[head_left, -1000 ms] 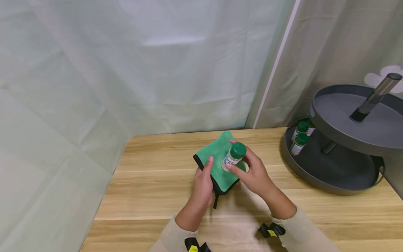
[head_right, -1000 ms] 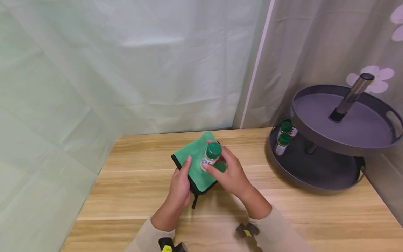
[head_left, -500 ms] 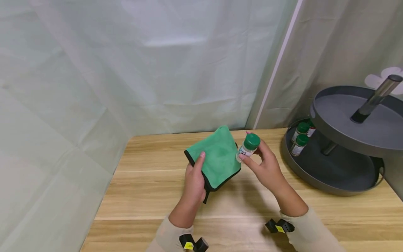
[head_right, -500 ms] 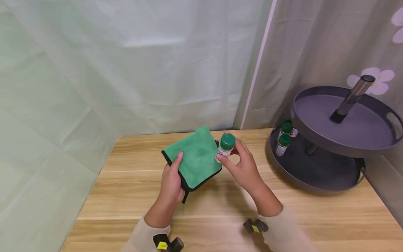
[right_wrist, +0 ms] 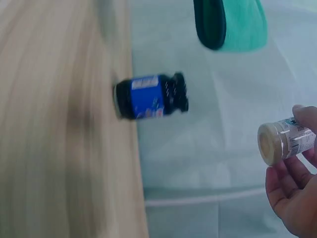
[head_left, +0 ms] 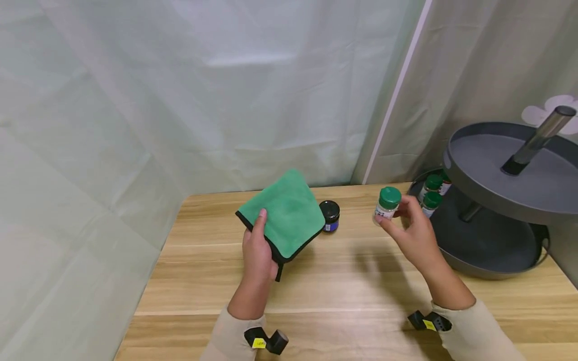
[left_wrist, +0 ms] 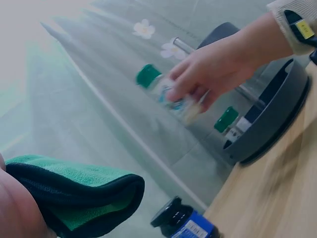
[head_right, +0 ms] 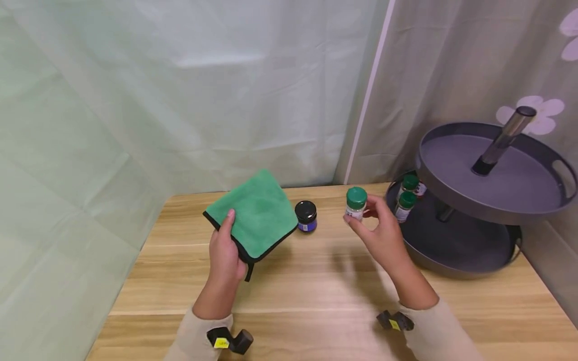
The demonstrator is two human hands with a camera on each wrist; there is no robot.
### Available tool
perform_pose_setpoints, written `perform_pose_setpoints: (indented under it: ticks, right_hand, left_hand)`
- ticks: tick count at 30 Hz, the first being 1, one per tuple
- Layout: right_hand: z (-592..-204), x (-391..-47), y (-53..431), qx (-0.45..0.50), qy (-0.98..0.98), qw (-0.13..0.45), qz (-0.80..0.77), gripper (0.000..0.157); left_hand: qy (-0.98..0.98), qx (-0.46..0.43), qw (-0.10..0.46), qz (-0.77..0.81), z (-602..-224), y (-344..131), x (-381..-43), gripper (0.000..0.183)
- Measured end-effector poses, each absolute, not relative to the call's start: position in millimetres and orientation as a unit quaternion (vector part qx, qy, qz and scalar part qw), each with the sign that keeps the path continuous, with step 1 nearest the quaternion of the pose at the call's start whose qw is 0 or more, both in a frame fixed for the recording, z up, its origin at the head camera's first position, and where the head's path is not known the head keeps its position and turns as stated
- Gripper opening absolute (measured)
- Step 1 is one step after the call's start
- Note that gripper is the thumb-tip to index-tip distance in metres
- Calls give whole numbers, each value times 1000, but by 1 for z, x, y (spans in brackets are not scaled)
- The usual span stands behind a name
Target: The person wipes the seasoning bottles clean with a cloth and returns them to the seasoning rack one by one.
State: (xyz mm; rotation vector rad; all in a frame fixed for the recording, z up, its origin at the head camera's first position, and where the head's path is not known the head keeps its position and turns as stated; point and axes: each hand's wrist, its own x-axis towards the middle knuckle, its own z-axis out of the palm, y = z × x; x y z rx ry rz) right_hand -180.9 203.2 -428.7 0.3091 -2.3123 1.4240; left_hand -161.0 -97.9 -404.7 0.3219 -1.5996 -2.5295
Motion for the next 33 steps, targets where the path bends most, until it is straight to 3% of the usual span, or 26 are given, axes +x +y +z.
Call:
perform_pose_setpoints:
  ticks: [12, 22, 33]
  right_hand:
    - [-446, -181, 253, 45, -851, 242, 463, 42]
    - [-460, -174, 293, -36, -889, 185, 417, 49]
    - [-473, -178, 319, -48, -913, 122, 386, 56]
  left_hand:
    - [-519, 108, 91, -843, -409, -105, -169, 46]
    - [-530, 104, 87, -837, -416, -105, -174, 44]
    - [-539, 100, 82, -833, -418, -103, -174, 48]
